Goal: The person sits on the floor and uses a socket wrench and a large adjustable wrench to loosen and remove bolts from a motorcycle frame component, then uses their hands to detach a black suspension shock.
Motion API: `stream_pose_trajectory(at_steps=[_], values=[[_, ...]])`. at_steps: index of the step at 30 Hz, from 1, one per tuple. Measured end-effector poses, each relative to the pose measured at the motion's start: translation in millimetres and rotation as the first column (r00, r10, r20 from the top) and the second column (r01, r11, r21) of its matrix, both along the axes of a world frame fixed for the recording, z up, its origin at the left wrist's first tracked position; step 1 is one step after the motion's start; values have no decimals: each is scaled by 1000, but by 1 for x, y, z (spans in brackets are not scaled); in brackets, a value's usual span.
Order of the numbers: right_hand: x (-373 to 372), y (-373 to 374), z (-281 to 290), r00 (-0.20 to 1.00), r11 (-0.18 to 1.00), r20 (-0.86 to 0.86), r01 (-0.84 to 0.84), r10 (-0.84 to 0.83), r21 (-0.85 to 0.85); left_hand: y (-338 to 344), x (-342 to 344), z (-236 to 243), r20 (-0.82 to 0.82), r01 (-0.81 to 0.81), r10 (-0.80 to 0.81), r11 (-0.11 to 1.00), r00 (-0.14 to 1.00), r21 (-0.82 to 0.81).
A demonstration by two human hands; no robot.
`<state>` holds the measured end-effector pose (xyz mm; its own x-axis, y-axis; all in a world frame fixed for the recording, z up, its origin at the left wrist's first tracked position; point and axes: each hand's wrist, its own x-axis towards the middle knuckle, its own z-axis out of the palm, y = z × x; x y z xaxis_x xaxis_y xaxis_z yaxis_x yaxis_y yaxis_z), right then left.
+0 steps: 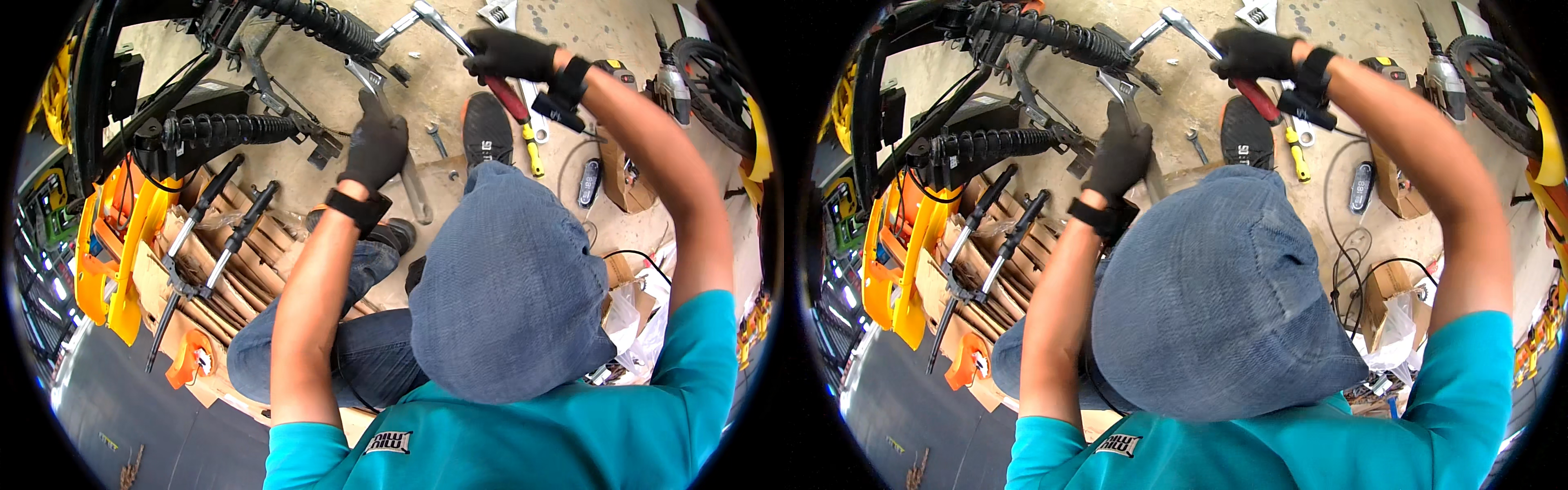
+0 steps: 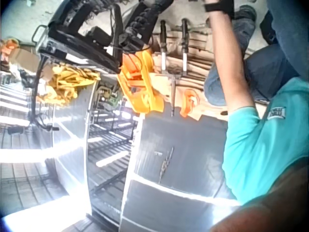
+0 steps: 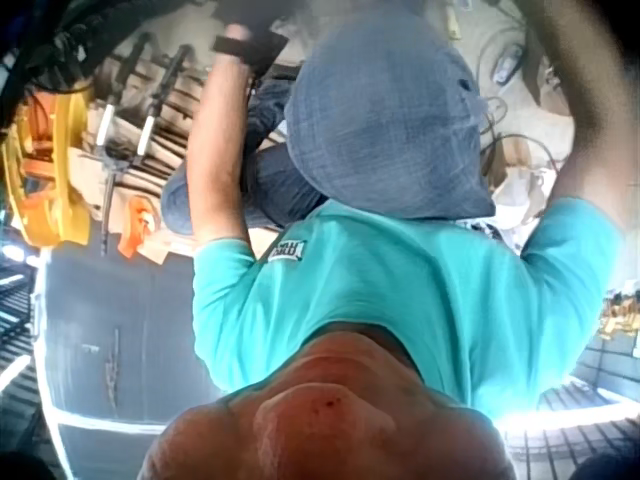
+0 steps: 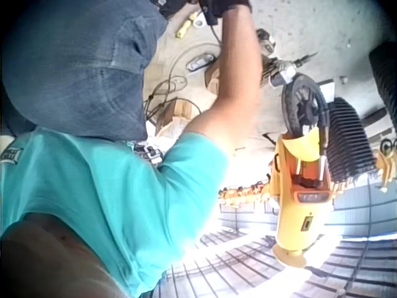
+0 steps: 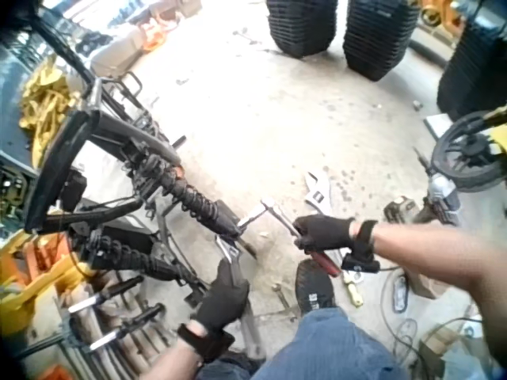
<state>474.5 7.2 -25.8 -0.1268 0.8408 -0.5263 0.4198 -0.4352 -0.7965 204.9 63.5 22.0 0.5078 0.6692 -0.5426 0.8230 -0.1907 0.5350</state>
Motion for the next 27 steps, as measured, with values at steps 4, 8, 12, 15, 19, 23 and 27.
stream_pose_trajectory(at_steps=[4,8,12,15,19,23,27], values=[[-10,-6,-60,928,972,362,8,-94,233,72,-24,17,327,87,96,860,940,-502],[-11,1,-73,936,972,332,44,-121,230,107,-12,67,87,-197,342,710,936,-676],[1,-3,-61,989,990,120,74,-88,121,80,-4,51,97,-63,155,784,983,-618],[3,1,2,996,998,-76,44,-47,-39,25,-9,-5,-46,150,-151,988,987,-34],[4,26,50,979,999,-202,4,6,49,-26,7,-43,-211,227,-181,950,961,217],[16,20,42,979,963,-173,142,-104,229,-41,12,-63,-155,154,-114,947,981,283],[4,9,7,993,1000,-118,-20,16,-25,-12,4,-17,-60,49,-42,992,997,113]])
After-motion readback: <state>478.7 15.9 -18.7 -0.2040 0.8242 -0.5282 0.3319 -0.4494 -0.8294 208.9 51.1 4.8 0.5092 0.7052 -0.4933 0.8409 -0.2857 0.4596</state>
